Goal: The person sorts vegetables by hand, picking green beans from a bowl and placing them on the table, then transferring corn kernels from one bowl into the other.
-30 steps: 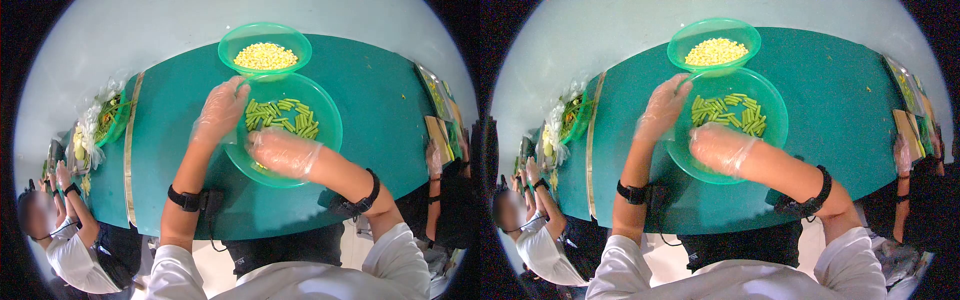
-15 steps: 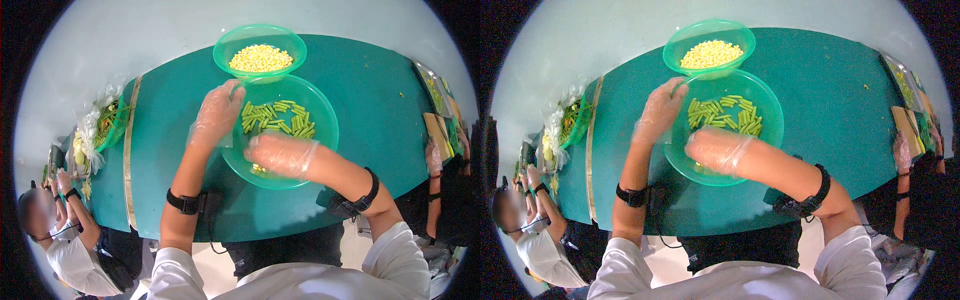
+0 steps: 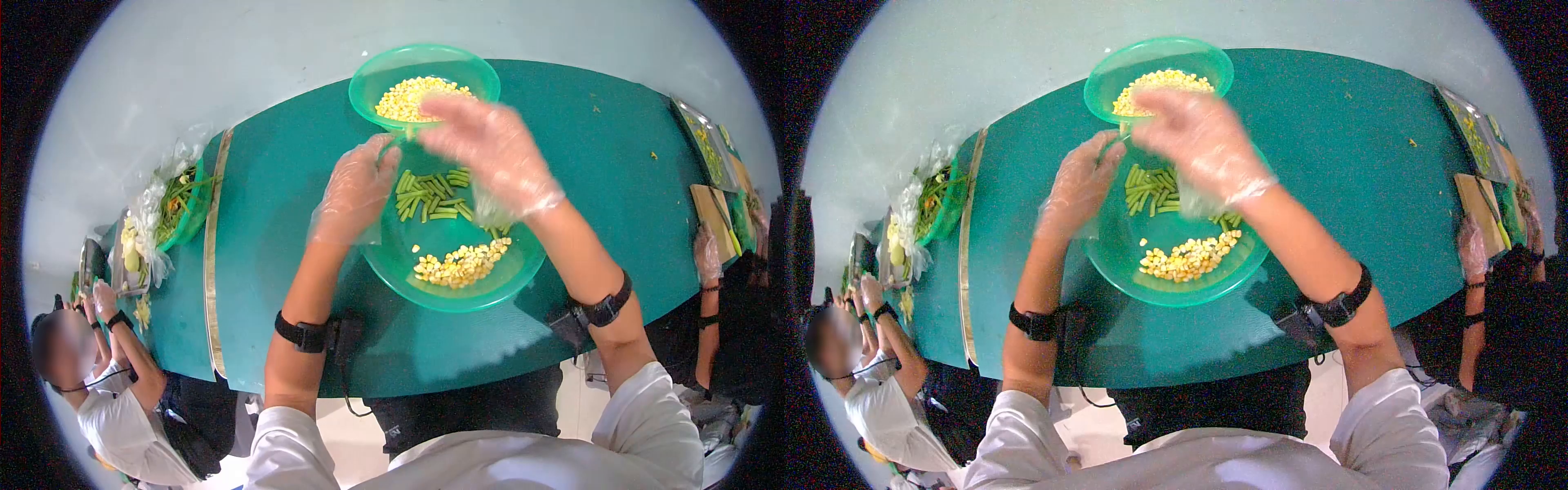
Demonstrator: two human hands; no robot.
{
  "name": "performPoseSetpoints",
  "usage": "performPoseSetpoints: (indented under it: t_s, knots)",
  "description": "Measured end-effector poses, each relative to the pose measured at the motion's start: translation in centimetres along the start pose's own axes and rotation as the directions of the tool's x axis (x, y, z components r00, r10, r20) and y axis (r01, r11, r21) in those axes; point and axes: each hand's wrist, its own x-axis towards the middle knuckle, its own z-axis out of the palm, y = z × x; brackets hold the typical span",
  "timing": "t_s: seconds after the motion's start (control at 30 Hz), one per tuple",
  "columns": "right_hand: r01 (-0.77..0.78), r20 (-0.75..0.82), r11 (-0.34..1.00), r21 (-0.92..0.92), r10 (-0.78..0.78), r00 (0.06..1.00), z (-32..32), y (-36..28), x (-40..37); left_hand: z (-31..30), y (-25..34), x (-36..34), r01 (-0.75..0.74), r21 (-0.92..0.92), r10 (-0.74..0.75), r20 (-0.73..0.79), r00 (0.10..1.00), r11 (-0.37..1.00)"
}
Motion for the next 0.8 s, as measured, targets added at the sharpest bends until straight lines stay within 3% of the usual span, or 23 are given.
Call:
performPoseSetpoints:
  t_s: [0.07,0.17,0.2,0.3,0.33,0.43,0.53,0.63,0.67,0.8]
  knots:
    - [0.068,-0.364,0.974,0.218,0.016,0.931,-0.1,1.3,0.8,-0.1,0.1,0.0,0.006,-0.009,-0.006,0.011,1.000,1.000]
    - [0.018,-0.358,0.972,0.232,0.069,0.931,-1.5,1.3,0.7,-0.1,0.1,0.1,0.011,-0.026,-0.010,0.010,1.000,1.000]
    - [0.081,-0.318,0.995,0.052,-0.061,0.946,-2.2,1.4,1.0,-0.1,0.3,0.0,-0.001,-0.014,0.001,-0.008,1.000,1.000]
    - [0.113,-0.010,0.965,-0.236,-0.118,0.993,-3.1,0.6,0.8,0.2,-0.2,0.0,-0.004,-0.011,0.004,-0.017,1.000,1.000]
    - [0.282,0.073,0.904,-0.321,-0.273,0.959,-2.3,0.9,0.4,0.3,-0.3,0.1,-0.001,-0.016,0.001,-0.014,1.000,1.000]
    - [0.443,0.474,0.797,-0.411,-0.228,0.851,0.1,0.2,-1.5,0.2,0.1,-0.1,-0.004,0.007,0.004,-0.044,0.999,1.000]
    - [0.453,0.584,0.681,-0.575,-0.046,0.810,2.3,-1.1,-3.4,0.0,0.3,-0.1,0.000,-0.010,0.000,-0.024,1.000,1.000]
    - [0.490,0.630,0.658,-0.572,-0.030,0.776,3.8,0.2,-4.4,0.2,-0.1,-0.2,-0.043,0.000,0.043,-0.046,0.998,0.999]
    - [0.496,0.675,0.642,-0.584,0.045,0.736,4.2,0.4,-4.4,0.3,-0.2,-0.1,-0.028,-0.007,0.028,-0.036,0.999,1.000]
    - [0.557,0.682,0.624,-0.548,-0.053,0.729,5.1,1.5,-4.9,0.1,-0.3,0.0,-0.023,-0.022,0.022,-0.021,1.000,1.000]
